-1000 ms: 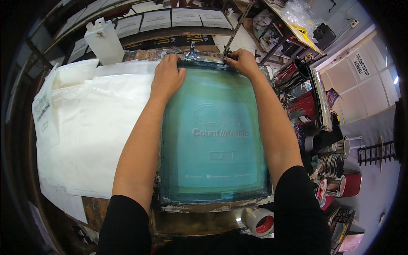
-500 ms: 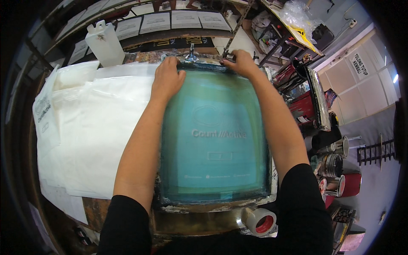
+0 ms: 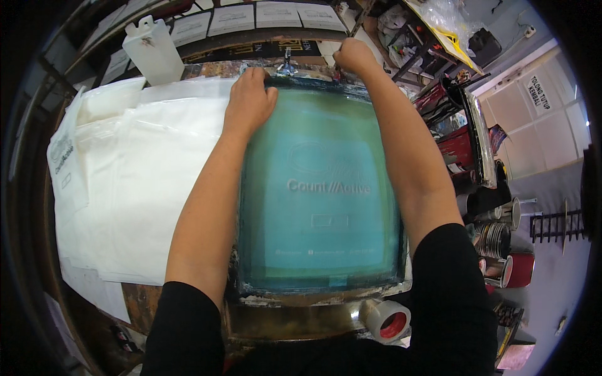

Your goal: The person applies adhesive tape to the edges of a screen printing frame to seal it.

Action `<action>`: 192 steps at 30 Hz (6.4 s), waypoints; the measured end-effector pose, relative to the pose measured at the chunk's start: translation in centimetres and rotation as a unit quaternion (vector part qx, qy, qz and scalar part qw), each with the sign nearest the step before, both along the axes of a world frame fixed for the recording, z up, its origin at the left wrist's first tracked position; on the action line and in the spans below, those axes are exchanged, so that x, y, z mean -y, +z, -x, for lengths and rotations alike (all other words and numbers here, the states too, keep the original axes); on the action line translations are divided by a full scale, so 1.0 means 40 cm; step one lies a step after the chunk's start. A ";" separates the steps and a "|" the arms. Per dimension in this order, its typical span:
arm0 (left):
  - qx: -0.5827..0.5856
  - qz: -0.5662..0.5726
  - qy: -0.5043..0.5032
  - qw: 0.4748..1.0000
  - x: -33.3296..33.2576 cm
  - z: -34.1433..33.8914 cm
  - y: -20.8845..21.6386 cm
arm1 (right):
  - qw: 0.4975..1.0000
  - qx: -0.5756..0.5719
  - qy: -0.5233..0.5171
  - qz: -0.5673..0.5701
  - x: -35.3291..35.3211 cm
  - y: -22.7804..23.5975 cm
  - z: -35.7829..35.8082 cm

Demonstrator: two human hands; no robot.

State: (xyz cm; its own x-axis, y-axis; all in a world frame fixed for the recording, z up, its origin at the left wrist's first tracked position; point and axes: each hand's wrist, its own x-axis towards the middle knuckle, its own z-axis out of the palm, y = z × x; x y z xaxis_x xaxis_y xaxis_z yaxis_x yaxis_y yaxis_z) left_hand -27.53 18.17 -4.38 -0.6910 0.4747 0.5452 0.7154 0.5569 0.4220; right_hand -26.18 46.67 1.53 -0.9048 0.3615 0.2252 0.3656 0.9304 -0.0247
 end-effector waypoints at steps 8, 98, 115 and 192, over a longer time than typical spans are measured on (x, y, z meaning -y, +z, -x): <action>0.013 -0.004 -0.001 1.000 -0.003 0.012 -0.012 | 0.983 0.143 0.115 -0.021 -0.070 0.023 0.013; 0.060 -0.012 -0.007 0.998 -0.003 0.004 0.008 | 0.949 0.254 -0.024 -0.185 -0.163 0.217 -0.234; 0.029 -0.026 -0.002 0.999 -0.026 -0.006 0.001 | 0.979 0.066 0.146 -0.122 -0.248 0.139 -0.276; 0.056 -0.008 0.010 0.998 0.012 0.009 0.005 | 0.982 -0.072 0.057 -0.164 0.022 0.132 -0.097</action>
State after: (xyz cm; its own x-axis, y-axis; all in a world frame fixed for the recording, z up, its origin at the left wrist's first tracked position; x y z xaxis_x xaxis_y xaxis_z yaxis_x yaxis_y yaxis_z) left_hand -27.91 17.70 -4.16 -0.7573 0.4514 0.4720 0.6520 0.5638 0.5070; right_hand -22.29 45.80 6.79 -0.8854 0.1463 0.4413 0.2730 0.9319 0.2388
